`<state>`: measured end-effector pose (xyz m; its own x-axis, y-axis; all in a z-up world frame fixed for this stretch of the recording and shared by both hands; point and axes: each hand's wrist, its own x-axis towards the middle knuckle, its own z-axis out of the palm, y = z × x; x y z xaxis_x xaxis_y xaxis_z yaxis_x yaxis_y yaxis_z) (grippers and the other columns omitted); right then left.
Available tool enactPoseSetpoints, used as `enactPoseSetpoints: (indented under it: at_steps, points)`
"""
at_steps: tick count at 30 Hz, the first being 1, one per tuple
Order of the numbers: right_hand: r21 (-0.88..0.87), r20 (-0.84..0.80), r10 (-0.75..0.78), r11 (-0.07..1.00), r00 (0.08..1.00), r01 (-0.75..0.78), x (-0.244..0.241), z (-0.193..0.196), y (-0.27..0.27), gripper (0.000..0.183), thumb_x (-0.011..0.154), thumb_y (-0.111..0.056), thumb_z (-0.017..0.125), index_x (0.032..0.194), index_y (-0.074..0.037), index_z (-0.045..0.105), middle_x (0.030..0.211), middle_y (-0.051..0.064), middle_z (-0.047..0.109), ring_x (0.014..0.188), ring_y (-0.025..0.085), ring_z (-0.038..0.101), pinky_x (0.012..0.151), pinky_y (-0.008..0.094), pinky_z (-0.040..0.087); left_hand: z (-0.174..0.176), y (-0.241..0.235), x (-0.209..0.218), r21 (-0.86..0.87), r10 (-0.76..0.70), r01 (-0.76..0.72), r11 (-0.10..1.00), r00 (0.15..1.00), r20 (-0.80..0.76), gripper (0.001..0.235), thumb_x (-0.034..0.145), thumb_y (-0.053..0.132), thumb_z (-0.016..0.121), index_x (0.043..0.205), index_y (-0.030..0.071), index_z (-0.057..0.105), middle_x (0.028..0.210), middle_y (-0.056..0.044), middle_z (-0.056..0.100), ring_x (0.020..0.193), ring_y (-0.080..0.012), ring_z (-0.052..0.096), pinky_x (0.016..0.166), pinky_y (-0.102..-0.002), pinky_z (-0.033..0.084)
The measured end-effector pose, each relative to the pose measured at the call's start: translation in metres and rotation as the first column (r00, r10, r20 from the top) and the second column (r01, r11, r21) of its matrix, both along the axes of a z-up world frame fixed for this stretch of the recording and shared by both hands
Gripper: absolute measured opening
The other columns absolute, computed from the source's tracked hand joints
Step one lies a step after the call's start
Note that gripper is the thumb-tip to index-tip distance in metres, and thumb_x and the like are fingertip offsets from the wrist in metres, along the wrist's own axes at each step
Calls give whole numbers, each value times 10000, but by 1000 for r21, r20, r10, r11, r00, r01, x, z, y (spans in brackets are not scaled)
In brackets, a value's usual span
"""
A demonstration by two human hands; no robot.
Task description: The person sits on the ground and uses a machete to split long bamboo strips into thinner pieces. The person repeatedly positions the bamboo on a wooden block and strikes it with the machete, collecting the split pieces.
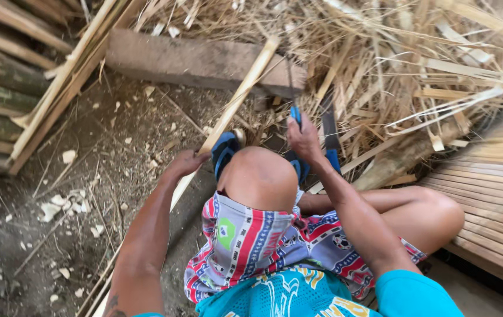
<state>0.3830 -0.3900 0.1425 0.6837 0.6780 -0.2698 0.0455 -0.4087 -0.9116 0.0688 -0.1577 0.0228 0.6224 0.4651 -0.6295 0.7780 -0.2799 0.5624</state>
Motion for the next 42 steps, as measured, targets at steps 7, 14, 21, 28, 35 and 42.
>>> enactPoseSetpoints:
  at_steps: [7,14,21,28,35,42]
  points:
    - [-17,-231,-71,997,970,69,-3,-28,10,203,1068,-242,513,943,-83,494,566,-8,479,430,103,475,381,293,384,1,7,-30,-384,91,-115,916,993,-80,600,911,604,577,1152,88,768,936,-136,801,837,-239,768,824,-400,582]
    - [-27,-273,-61,998,960,56,2,-24,14,244,1084,-265,498,914,-89,486,587,-20,488,427,91,470,380,290,394,-5,25,-51,27,223,-231,973,960,172,554,1016,569,592,1087,27,682,826,-165,676,654,-248,647,643,-443,522]
    - [103,-144,-46,993,989,61,2,-50,9,256,1104,-303,493,960,-92,498,628,-38,467,482,83,449,421,288,386,50,13,-8,214,288,-245,946,936,-201,615,1005,655,456,1349,166,598,867,-140,738,685,-267,688,577,-436,546]
    - [-139,-279,-53,990,959,14,30,-52,13,409,1095,-383,451,836,-82,549,531,4,484,398,121,442,382,311,355,74,16,-4,281,280,-233,931,950,-141,610,1013,650,465,1391,179,548,868,-88,695,614,-230,668,469,-424,541]
    - [-165,499,210,975,841,-145,4,-17,23,279,1097,-291,526,1097,-12,523,761,228,611,703,422,641,646,524,492,58,-18,21,297,164,-201,933,975,147,447,1021,388,537,1370,112,565,1165,-239,691,956,-464,695,836,-569,553]
    - [-628,446,528,760,723,-168,27,23,52,419,1073,-435,474,1197,-35,478,826,309,672,805,536,658,733,622,504,48,-25,24,330,32,-111,938,971,236,640,973,447,571,1434,23,436,1227,-276,623,1001,-487,675,817,-577,554]
